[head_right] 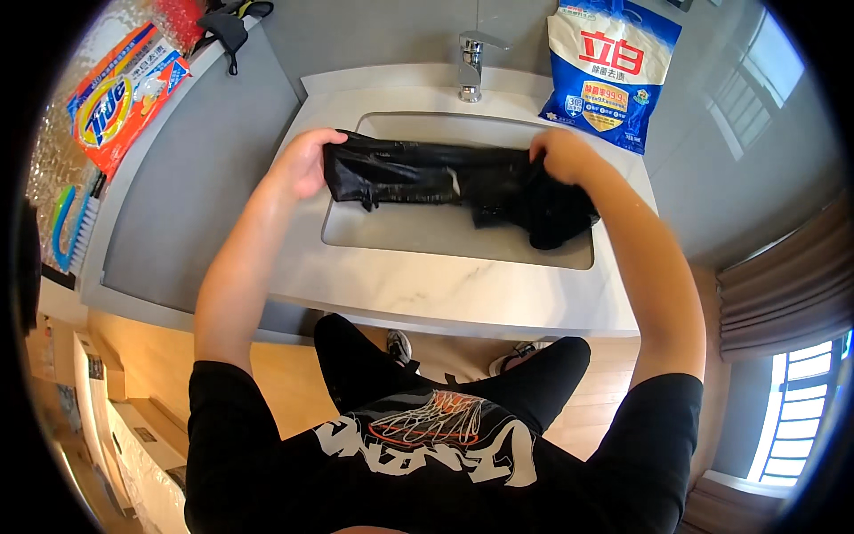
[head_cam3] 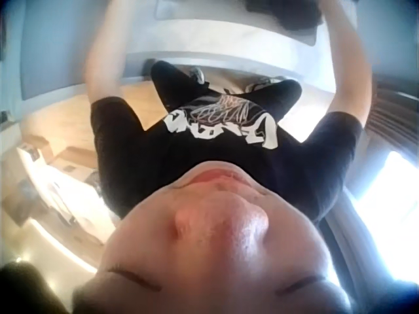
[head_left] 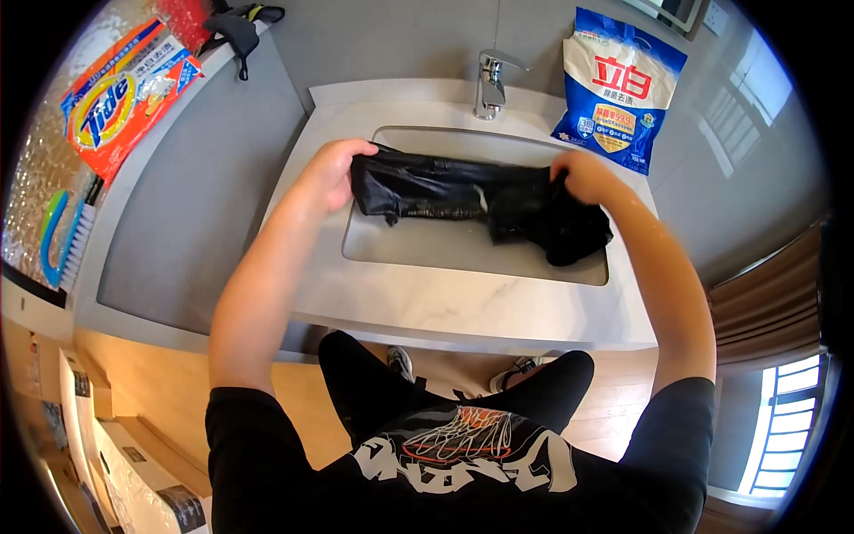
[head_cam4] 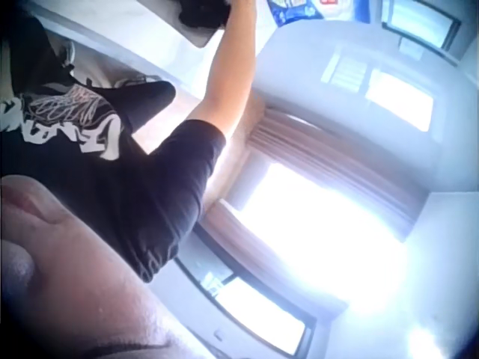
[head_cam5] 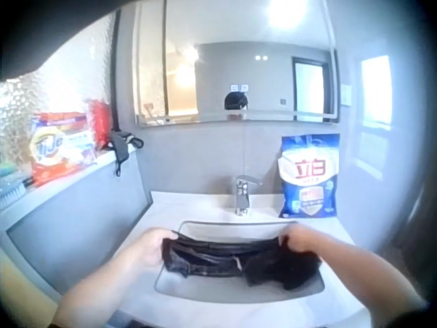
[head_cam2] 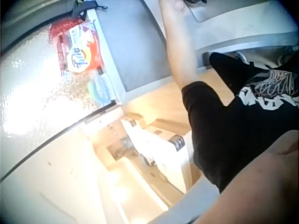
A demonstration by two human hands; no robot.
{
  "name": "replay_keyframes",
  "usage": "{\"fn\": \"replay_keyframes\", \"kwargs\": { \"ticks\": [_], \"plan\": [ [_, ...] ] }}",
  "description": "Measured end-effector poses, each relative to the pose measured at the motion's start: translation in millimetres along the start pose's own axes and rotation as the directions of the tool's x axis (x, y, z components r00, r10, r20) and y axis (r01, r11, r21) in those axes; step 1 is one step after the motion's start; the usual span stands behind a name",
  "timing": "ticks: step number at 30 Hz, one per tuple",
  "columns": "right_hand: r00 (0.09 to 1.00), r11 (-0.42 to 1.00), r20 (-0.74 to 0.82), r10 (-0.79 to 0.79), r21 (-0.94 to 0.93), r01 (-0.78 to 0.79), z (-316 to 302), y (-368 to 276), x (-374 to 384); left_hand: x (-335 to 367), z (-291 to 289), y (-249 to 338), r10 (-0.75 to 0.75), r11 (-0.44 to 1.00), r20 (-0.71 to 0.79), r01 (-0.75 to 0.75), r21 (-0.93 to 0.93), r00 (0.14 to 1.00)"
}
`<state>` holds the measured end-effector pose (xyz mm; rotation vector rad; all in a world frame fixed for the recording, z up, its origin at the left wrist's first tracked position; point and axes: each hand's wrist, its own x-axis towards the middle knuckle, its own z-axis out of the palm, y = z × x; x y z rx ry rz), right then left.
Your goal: The person washes a garment in a sink by soaking it in water, pouring laundry detergent onto it from a bag, scrubbing the fabric by hand, and rinsing it in the sink.
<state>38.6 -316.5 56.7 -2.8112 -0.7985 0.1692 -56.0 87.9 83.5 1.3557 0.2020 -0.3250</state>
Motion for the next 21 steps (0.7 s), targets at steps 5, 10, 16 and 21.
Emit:
{"fn": "replay_keyframes", "kwargs": {
  "ticks": [5, 10, 16, 21],
  "plan": [
    [0.987, 0.963, 0.098, -0.125, -0.229, 0.145, 51.5, -84.0, -24.5, -4.7, 24.9, -18.3, 0.041, 0.980, -0.060, -0.052, -0.194, 0.997],
    [0.977, 0.992, 0.212, 0.038, -0.123, -0.012, 90.1, -110.0, -24.5, -1.0, 41.3, -21.8, 0.052, 0.967, -0.198, -0.099, -0.237, 0.979],
    [0.869, 0.972, 0.493, -0.035, -0.185, 0.144, 108.9, -66.7, -23.7, -34.8, 36.2, -16.6, 0.126, 0.929, -0.226, -0.035, 0.368, 0.966],
    [0.800, 0.998, 0.597, -0.064, 0.018, 0.066, 83.9, -80.8, -21.1, -33.4, 10.0, -36.8, 0.061, 0.528, -0.130, 0.079, 0.846, 0.990]
  ]
}}
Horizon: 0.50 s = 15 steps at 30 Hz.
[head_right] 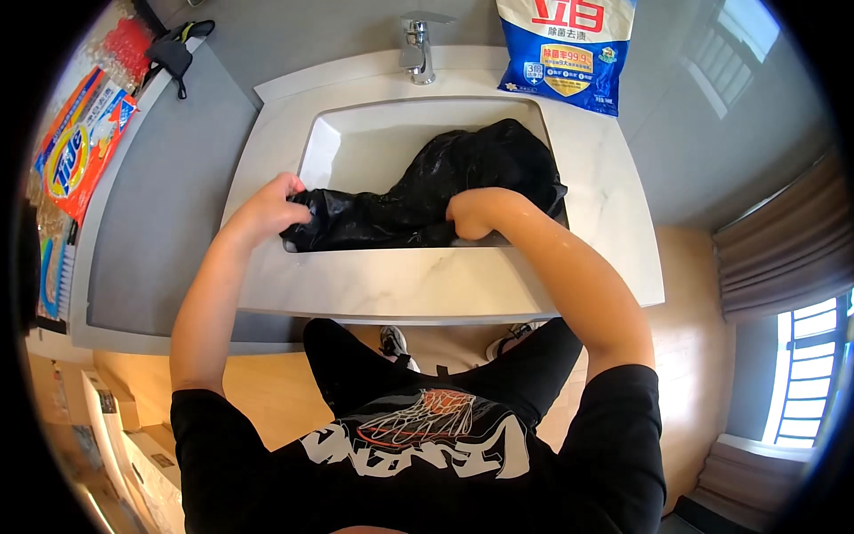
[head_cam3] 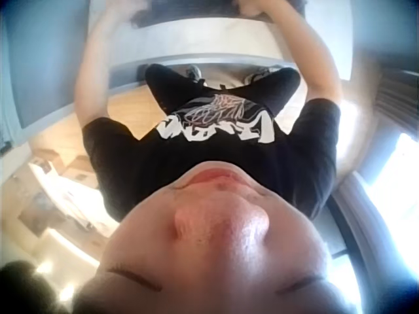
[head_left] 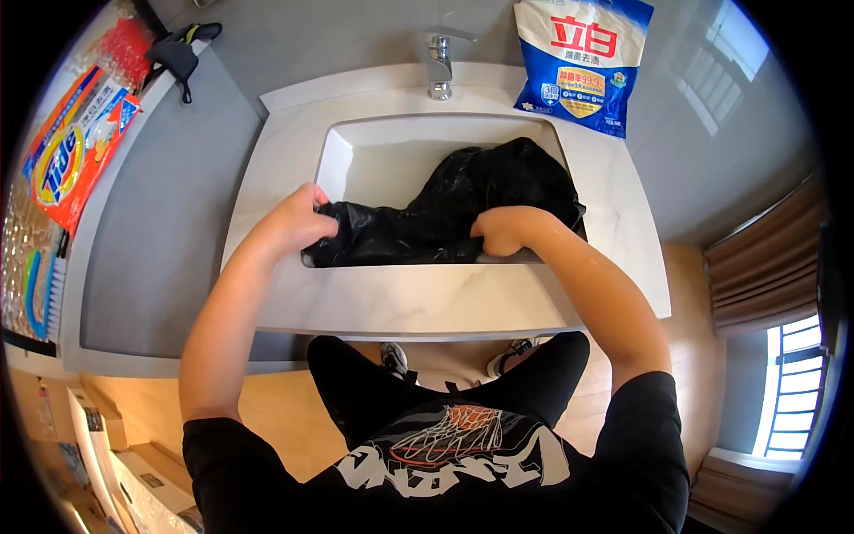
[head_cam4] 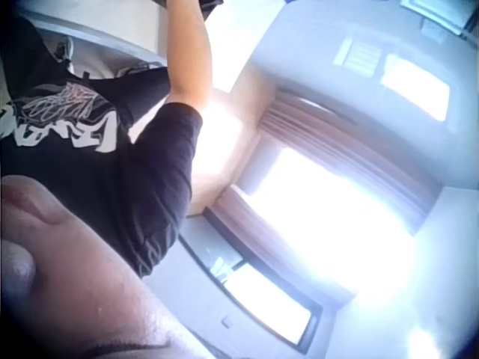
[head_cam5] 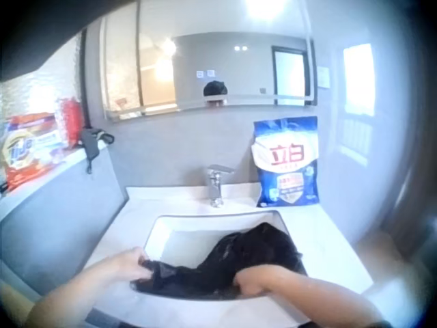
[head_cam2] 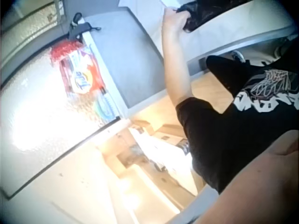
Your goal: The person washes a garment in a sink by soaking it in water, pouring laundry detergent onto it from a bag, scrubbing the fabric by hand, and rinsing it in the sink.
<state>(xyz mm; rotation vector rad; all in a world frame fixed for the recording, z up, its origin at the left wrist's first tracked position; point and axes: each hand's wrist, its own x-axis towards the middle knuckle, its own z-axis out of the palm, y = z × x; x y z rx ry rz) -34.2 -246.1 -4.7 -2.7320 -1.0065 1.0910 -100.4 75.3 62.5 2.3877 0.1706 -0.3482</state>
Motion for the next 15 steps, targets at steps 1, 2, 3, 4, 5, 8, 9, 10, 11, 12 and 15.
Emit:
{"fn": "replay_keyframes", "kwargs": {
  "ticks": [1, 2, 3, 4, 5, 8, 9, 10, 11, 12, 15],
  "plan": [
    [0.997, 1.000, -0.081, -0.014, 0.023, 0.016, 0.0, 1.5, 0.4, -3.6, -0.1, 5.6, -0.052, 0.997, 0.087, 0.048, 0.057, 0.995],
    [0.981, 1.000, -0.194, -0.001, 0.017, 0.004, 2.5, 1.5, -0.2, -5.7, 2.9, 9.1, -0.056, 0.997, 0.090, 0.050, 0.060, 0.994],
    [0.980, 1.000, -0.197, -0.005, 0.019, 0.009, 3.6, -0.5, -2.4, -8.6, 4.6, 14.0, -0.019, 0.988, 0.071, 0.008, 0.153, 0.997],
    [0.965, 0.999, -0.262, -0.033, 0.009, 0.037, 5.6, -3.2, -5.2, -10.0, 6.0, 17.2, 0.019, 0.968, 0.057, -0.033, 0.247, 0.998],
    [0.944, 0.998, -0.325, -0.060, -0.001, 0.063, 8.3, -6.1, -6.5, -7.3, 8.5, 15.2, 0.017, 0.967, 0.056, -0.031, 0.253, 0.998],
    [0.994, 0.994, -0.104, 0.033, -0.100, -0.044, 10.2, -11.6, -3.7, 3.3, 11.6, 25.8, 0.199, 0.835, -0.093, -0.120, 0.537, 0.975],
    [0.997, 0.993, -0.059, 0.049, -0.100, -0.055, 12.8, -7.6, 2.0, 9.6, 11.7, 27.1, 0.213, 0.830, -0.088, -0.132, 0.542, 0.973],
    [0.997, 0.997, -0.076, 0.026, -0.075, -0.032, 12.1, -2.8, 4.4, 18.1, 10.4, 24.5, 0.103, 0.964, -0.088, -0.077, 0.253, 0.991],
    [0.995, 0.997, -0.088, 0.039, -0.070, -0.045, 12.3, 2.2, 5.9, 26.5, 11.6, 24.7, -0.002, 0.998, -0.047, -0.001, -0.059, 0.999],
    [0.992, 1.000, -0.127, 0.010, -0.004, -0.010, 12.8, 9.4, 5.9, 26.1, 23.8, 28.8, -0.094, 0.887, 0.005, 0.086, -0.453, 0.996],
    [0.966, 0.991, -0.250, -0.068, 0.094, 0.094, 8.9, 14.5, -4.4, 28.0, 33.8, 17.7, 0.130, 0.493, 0.208, 0.119, -0.862, 0.970]
  ]
}}
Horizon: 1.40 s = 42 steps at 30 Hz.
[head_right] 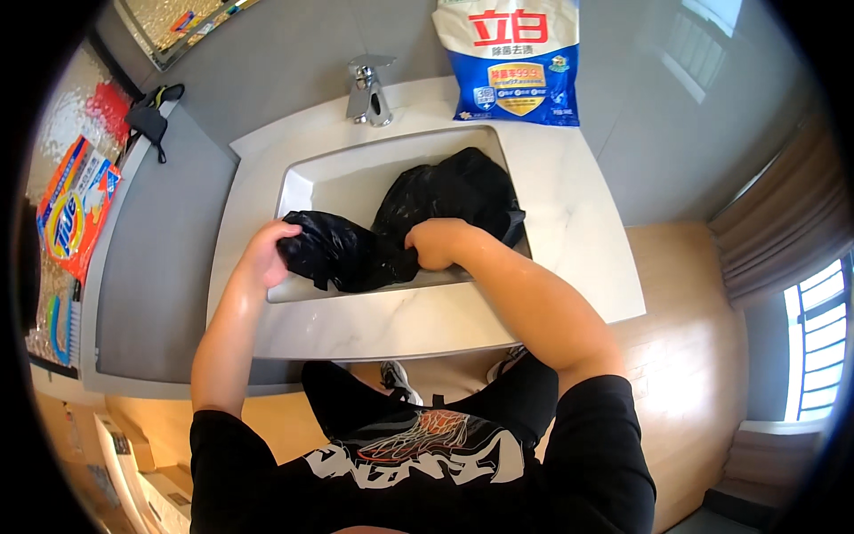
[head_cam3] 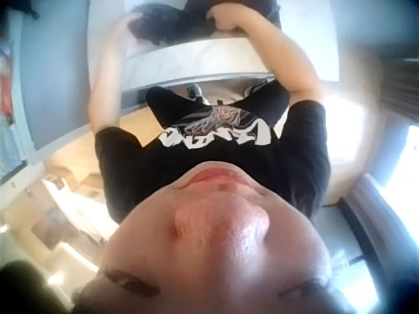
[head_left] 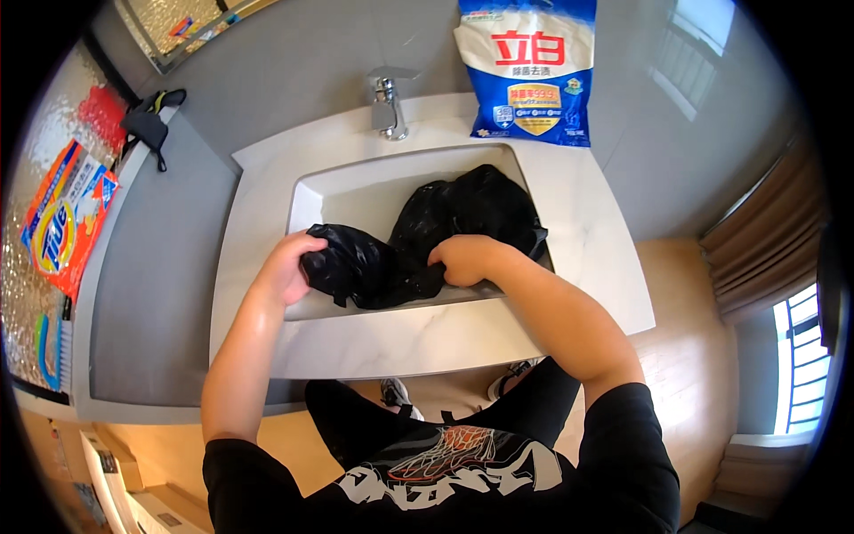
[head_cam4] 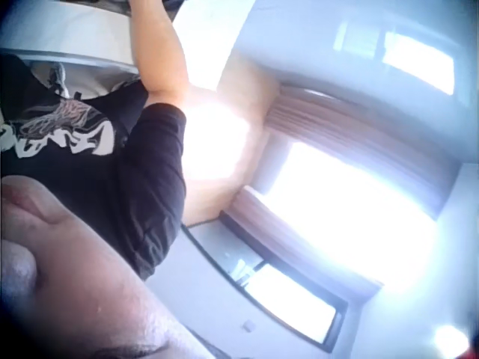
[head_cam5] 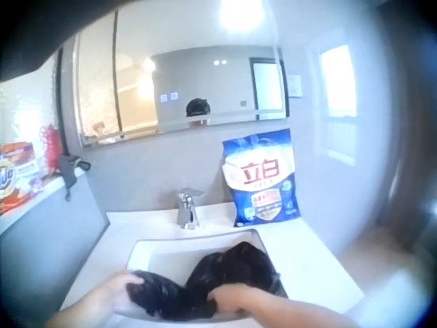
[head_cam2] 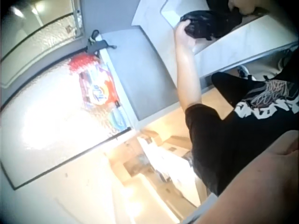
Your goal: The person washes a garment in a sink by soaking it in water, pouring laundry detergent onto it from a bag, scrubbing the fabric by hand, and rinsing it in the sink.
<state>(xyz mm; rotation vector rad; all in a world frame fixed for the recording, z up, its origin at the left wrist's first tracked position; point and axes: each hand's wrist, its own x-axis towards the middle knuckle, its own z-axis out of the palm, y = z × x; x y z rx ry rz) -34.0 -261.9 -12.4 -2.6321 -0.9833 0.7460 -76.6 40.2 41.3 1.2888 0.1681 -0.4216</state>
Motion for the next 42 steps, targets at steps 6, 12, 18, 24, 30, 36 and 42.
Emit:
{"fn": "replay_keyframes", "kwargs": {
  "ticks": [6, 12, 18, 24, 30, 36, 42],
  "plan": [
    [0.987, 0.998, -0.148, 0.069, 0.002, -0.069, -6.9, -2.1, -4.6, 16.3, -3.3, -32.0, -0.144, 0.946, -0.096, 0.108, -0.307, 0.985],
    [0.988, 0.996, -0.122, 0.089, -0.006, -0.091, -0.2, 4.0, -8.2, 36.3, 31.7, -27.3, -0.543, 0.711, -0.108, 0.524, 0.469, 0.833],
    [0.998, 0.993, -0.038, 0.058, -0.101, -0.062, -4.1, -7.3, -13.5, 21.1, 44.3, -19.1, -0.318, 0.644, -0.108, 0.298, 0.705, 0.942],
    [0.965, 0.994, -0.255, 0.058, 0.099, -0.034, -15.9, 7.3, -18.5, 9.2, 14.8, 11.3, -0.048, 0.997, -0.151, 0.039, -0.066, 0.987],
    [0.816, 0.913, -0.577, 0.005, 0.335, 0.231, -25.7, 3.9, -18.9, 15.8, -3.1, -16.1, -0.182, 0.981, -0.177, 0.166, -0.100, 0.967],
    [0.474, 0.908, -0.776, 0.416, 0.327, -0.262, -36.8, 7.7, -25.6, 8.1, 1.5, -3.7, -0.059, 0.998, -0.069, 0.057, -0.026, 0.996],
    [0.766, 0.604, -0.315, 0.561, 0.788, -0.119, -52.4, 24.8, -26.9, 16.8, -6.1, -20.3, 0.224, 0.862, -0.050, -0.221, -0.457, 0.973]
  ]
}}
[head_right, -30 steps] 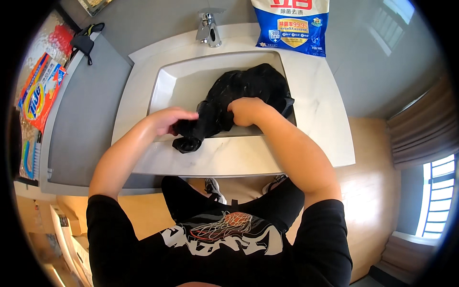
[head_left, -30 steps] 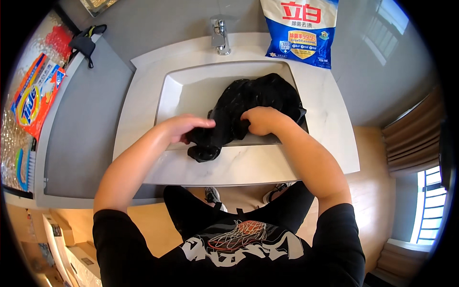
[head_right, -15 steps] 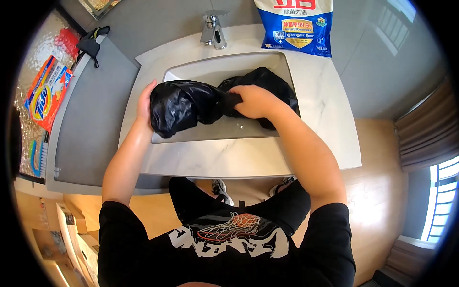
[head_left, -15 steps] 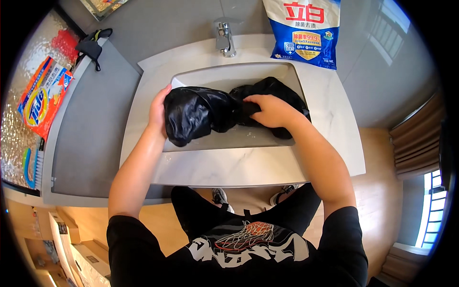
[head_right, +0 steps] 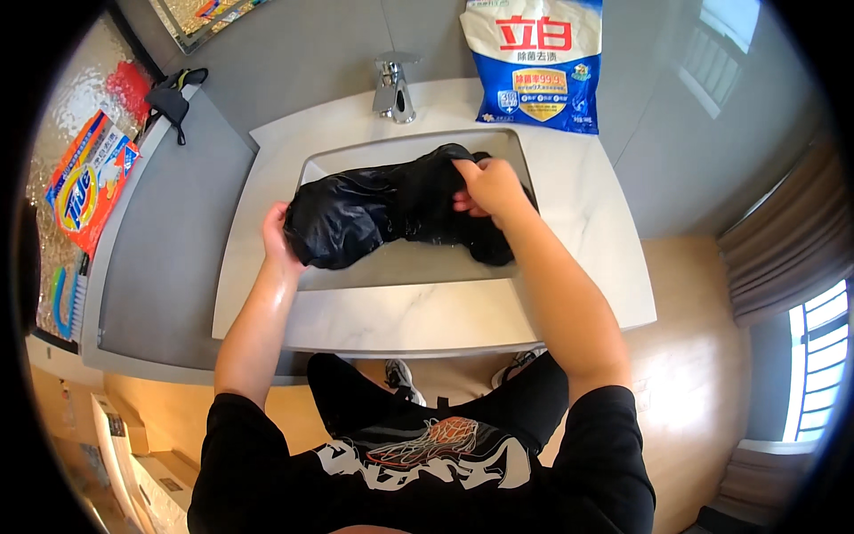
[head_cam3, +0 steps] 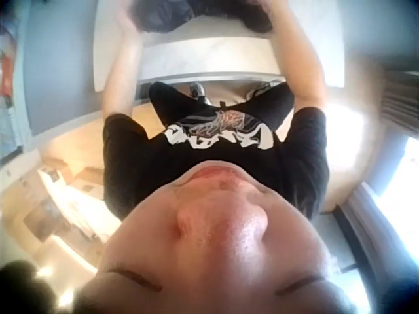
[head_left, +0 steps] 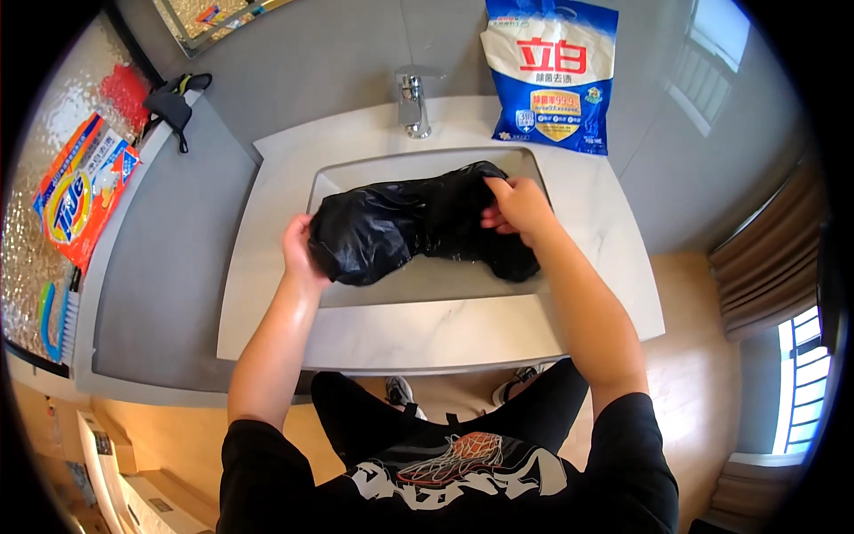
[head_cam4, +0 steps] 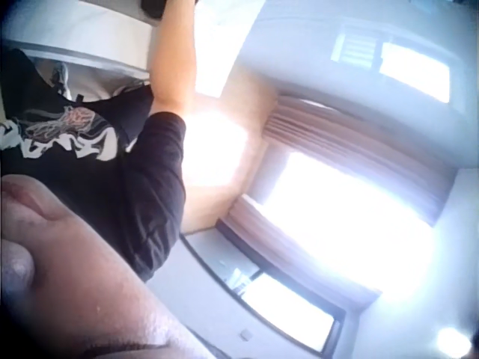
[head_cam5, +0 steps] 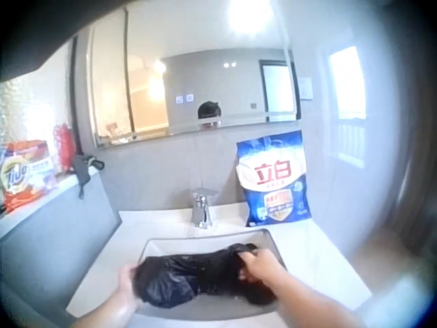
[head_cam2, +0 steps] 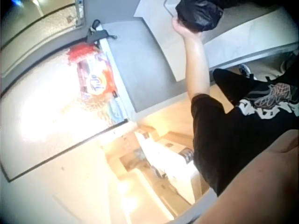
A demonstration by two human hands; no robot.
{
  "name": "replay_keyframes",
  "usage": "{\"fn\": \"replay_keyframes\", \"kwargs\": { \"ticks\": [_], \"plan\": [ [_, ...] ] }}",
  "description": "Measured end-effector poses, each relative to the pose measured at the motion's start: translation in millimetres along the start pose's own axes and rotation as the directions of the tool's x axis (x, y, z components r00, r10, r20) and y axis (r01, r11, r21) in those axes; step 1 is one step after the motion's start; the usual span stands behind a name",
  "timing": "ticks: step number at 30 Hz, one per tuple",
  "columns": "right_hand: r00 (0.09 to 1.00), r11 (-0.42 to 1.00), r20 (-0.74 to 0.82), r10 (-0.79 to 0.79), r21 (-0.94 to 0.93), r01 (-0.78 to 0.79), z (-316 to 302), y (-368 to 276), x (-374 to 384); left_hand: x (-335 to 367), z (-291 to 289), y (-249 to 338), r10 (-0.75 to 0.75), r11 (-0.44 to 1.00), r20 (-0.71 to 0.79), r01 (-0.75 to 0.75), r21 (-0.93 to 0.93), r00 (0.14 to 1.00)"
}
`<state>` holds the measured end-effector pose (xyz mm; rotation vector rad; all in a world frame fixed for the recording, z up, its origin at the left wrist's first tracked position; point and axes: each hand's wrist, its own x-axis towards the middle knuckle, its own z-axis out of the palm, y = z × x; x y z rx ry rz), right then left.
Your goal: The person washes a garment in a sink by soaking it in water, pouring laundry detergent onto it from a bag, scrubbing the fabric by hand, and rinsing it in the sink.
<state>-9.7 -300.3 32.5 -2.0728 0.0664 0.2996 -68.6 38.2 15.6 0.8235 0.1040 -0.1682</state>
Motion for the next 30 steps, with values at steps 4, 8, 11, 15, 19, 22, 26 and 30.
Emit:
{"fn": "replay_keyframes", "kwargs": {
  "ticks": [4, 8, 11, 15, 19, 22, 26, 30],
  "plan": [
    [0.947, 0.594, 0.321, 0.014, 0.759, -0.267, 16.6, 8.8, 3.6, 1.0, -4.8, -9.3, 0.119, 0.992, 0.353, -0.127, 0.000, 0.928],
    [0.836, 0.286, 0.416, -0.358, 0.901, -0.326, 23.2, -1.6, -9.0, 1.5, 11.1, -25.6, -0.040, 0.965, 0.049, 0.026, 0.262, 0.998],
    [0.834, 0.221, 0.372, -0.407, 0.926, -0.305, 27.4, 4.8, -18.6, 12.9, 22.6, -32.9, -0.189, 0.959, 0.180, 0.143, 0.243, 0.965],
    [0.786, 0.147, 0.252, -0.565, 0.968, -0.205, 41.9, 5.7, -19.3, 40.5, 13.0, -56.8, -0.352, 0.907, 0.122, 0.306, 0.290, 0.928],
    [0.727, 0.126, 0.191, -0.660, 0.982, -0.144, 45.1, 14.4, -18.4, 30.6, 54.1, -67.5, -0.428, 0.888, 0.224, 0.362, 0.283, 0.875],
    [0.703, 0.125, 0.218, -0.677, 0.975, -0.182, 45.9, 7.0, -20.3, 29.0, 65.6, -64.1, -0.377, 0.923, 0.309, 0.325, 0.207, 0.873],
    [0.844, 0.370, 0.367, -0.391, 0.902, -0.221, 36.4, 2.3, -10.6, 34.3, 40.9, -64.5, -0.153, 0.960, 0.404, 0.233, -0.156, 0.902],
    [0.811, 0.959, 0.585, 0.030, 0.213, -0.189, -9.8, -23.2, -23.7, 36.6, 41.8, -68.5, -0.064, 0.991, 0.204, 0.087, -0.103, 0.977]
  ]
}}
